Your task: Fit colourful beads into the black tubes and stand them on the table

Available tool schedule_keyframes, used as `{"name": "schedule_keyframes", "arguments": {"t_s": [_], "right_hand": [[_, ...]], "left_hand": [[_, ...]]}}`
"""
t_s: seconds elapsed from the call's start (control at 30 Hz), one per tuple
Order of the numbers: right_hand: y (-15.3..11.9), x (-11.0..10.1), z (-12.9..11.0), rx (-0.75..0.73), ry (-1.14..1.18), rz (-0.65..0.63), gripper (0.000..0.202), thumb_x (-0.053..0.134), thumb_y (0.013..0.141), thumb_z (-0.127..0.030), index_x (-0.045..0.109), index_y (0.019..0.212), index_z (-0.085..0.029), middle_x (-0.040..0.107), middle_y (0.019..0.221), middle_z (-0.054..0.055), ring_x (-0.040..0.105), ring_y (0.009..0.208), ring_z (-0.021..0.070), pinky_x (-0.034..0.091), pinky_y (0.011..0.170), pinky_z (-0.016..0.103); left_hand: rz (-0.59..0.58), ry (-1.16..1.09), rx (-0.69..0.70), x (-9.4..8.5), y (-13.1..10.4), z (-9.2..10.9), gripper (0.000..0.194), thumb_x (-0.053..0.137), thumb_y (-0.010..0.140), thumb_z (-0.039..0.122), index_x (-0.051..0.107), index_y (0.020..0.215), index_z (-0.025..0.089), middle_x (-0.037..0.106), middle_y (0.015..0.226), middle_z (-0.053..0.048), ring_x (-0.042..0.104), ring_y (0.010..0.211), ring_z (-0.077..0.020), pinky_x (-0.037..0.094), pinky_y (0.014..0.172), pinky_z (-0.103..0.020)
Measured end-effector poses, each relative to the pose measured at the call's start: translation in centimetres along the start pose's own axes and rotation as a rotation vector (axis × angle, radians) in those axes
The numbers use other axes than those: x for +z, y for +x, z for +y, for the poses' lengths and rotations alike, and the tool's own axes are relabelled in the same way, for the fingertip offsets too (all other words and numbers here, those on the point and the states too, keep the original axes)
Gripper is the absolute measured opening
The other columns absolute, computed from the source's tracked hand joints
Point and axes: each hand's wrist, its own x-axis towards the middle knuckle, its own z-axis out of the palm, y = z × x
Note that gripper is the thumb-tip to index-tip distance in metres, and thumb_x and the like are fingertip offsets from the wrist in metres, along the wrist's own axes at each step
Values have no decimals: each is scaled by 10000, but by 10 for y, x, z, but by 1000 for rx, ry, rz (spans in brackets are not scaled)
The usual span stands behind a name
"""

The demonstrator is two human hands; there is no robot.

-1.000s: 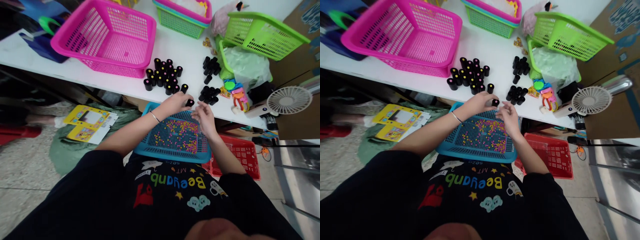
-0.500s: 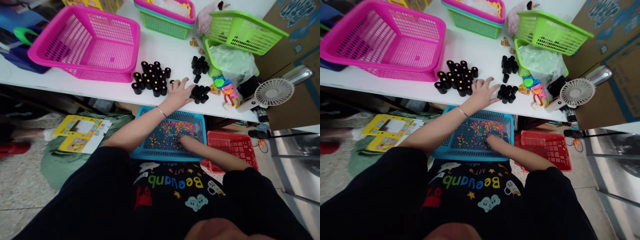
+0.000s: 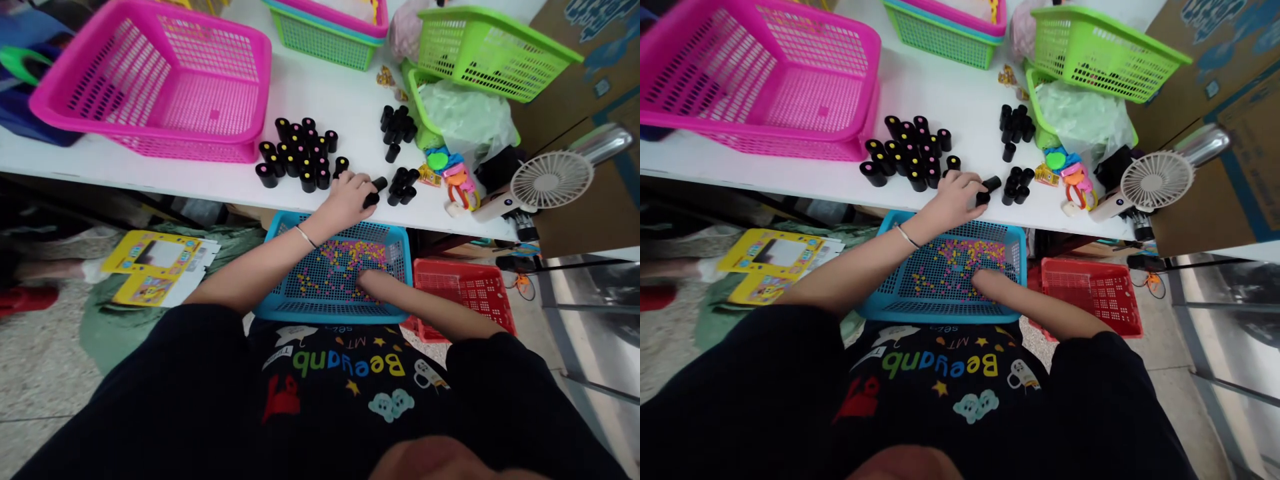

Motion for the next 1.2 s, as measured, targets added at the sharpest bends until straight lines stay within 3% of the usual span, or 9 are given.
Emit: {"name": "schedule_keyframes", "arguments": {"t_s": [0.07, 0.17, 0.3, 0.37, 0.53, 0.73, 0.87, 1.0, 1.2], "right_hand": [[3, -1, -2, 4, -7, -9, 234, 575, 987, -37, 807, 989, -71, 794, 1126, 234, 779, 1069, 326, 583, 873, 330], [2, -11, -2, -24, 7, 10, 237, 587, 1017, -70, 824, 1015, -69, 811, 1097, 220, 793, 1033, 306, 589, 868, 317], [-7, -38, 3, -103, 59, 94, 269, 572, 1081, -133, 815, 1189, -86, 801, 1231, 194, 766, 1159, 263, 553, 1047, 322], [-15, -54, 7, -129, 139, 198, 242, 610, 1066, -123, 821, 1182, -100, 808, 1226, 173, 763, 1165, 251, 547, 1073, 332], [-38, -93, 20, -104, 426, 589, 188, 676, 1021, -173, 851, 1084, -202, 836, 1109, 79, 775, 1022, 212, 587, 1003, 360], [-43, -123, 31, -78, 651, 750, 176, 684, 983, -251, 856, 1009, -220, 795, 880, 33, 731, 804, 179, 612, 820, 337], [-26, -131, 37, -37, 583, 933, 155, 726, 970, -299, 855, 975, -213, 781, 973, 67, 722, 938, 229, 606, 886, 390], [-9, -131, 41, -21, 562, 973, 167, 761, 962, -342, 852, 939, -204, 727, 1141, 102, 698, 1044, 260, 606, 949, 454], [-6, -125, 44, -20, 666, 1001, 164, 765, 947, -339, 852, 915, -203, 702, 1190, 99, 684, 1107, 263, 632, 927, 475]], "left_hand": [[-65, -97, 43, -5, -7, -10, 329, 682, 964, 268, 690, 1281, 181, 718, 1296, -133, 634, 1230, -304, 508, 1113, -470], [-148, -233, 54, -12, -14, -26, 383, 685, 950, 285, 669, 1317, 176, 750, 1045, -76, 706, 934, -202, 565, 907, -321], [-143, -318, 71, -16, -17, -41, 362, 737, 921, 319, 698, 1256, 188, 725, 854, -9, 676, 774, -148, 543, 778, -258], [-140, -345, 73, -16, -17, -44, 360, 754, 911, 334, 710, 1242, 199, 717, 814, 10, 667, 744, -135, 542, 757, -248], [-115, -454, 9, -16, -16, -43, 495, 790, 857, 325, 673, 1325, 216, 804, 1008, -28, 762, 946, -155, 590, 908, -251], [-164, -539, -20, -20, -14, -41, 574, 802, 824, 282, 629, 1367, 218, 832, 1069, -36, 794, 1002, -168, 612, 983, -271], [-176, -593, -55, -21, -13, -39, 630, 827, 818, 284, 599, 1400, 210, 842, 1097, -62, 805, 1017, -188, 623, 1004, -300], [-161, -638, -65, -20, -13, -38, 661, 843, 813, 263, 580, 1417, 208, 847, 1091, -65, 811, 1022, -193, 632, 1004, -311], [-159, -672, -52, -17, -13, -39, 652, 827, 815, 217, 574, 1416, 219, 851, 1064, -46, 813, 996, -175, 630, 1011, -297]]}}
